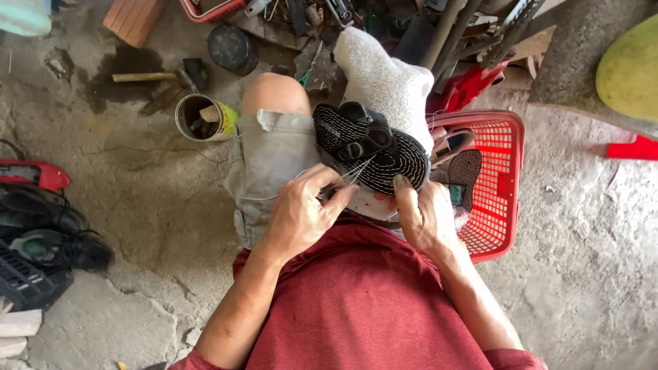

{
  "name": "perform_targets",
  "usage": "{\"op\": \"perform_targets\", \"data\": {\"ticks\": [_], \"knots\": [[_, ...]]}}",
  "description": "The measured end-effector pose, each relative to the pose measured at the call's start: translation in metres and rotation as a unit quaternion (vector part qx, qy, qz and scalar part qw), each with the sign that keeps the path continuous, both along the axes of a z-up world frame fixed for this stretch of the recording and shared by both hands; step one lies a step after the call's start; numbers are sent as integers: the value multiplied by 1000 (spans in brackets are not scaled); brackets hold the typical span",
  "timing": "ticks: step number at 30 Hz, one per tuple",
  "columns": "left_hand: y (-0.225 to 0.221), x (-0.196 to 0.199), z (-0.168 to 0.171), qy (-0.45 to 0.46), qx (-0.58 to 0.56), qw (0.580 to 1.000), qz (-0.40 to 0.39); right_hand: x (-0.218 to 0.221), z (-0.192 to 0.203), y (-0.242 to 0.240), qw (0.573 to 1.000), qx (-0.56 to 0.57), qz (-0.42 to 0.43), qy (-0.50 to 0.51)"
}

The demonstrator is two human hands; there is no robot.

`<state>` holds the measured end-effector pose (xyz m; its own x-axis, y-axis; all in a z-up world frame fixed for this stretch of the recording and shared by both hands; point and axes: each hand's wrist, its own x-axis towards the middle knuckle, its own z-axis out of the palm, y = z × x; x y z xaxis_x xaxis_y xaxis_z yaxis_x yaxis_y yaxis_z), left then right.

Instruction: Hand-sewing the components of a sandal together using a needle and thread.

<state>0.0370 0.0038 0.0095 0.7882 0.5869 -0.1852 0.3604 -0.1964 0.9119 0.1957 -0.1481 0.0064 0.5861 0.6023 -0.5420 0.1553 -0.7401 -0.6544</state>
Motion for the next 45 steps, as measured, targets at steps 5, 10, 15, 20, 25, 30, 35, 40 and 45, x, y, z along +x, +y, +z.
{"op": "perform_targets", "data": {"ticks": [5, 10, 15, 20, 25, 30, 35, 40, 45], "knots": [[3, 13, 6, -82, -39, 996, 17, 1, 7, 5, 1000, 27, -4, 7], [8, 25, -7, -136, 28, 989, 58, 6, -1, -3, 999, 34, 6, 10], [7, 26, -31, -84, 79, 987, 114, 5, -10, -10, 1000, 29, 9, 2], [1, 18, -12, -16, 50, 998, 23, 5, -11, -11, 999, 32, 4, 4], [-7, 15, -17, 44, 77, 996, -26, 0, -9, -9, 1000, 25, -2, 5], [-20, 18, -27, 59, 146, 987, -4, -7, -7, -7, 997, 69, -3, -41], [-29, 15, -46, 74, 228, 971, -10, -9, -9, -9, 989, 94, 44, -106], [-29, 15, -56, 68, 240, 968, -12, -9, -13, -10, 987, 87, 26, -135], [-26, 19, -57, 53, 187, 981, -13, -2, -14, -16, 983, 161, 24, -90]]}}
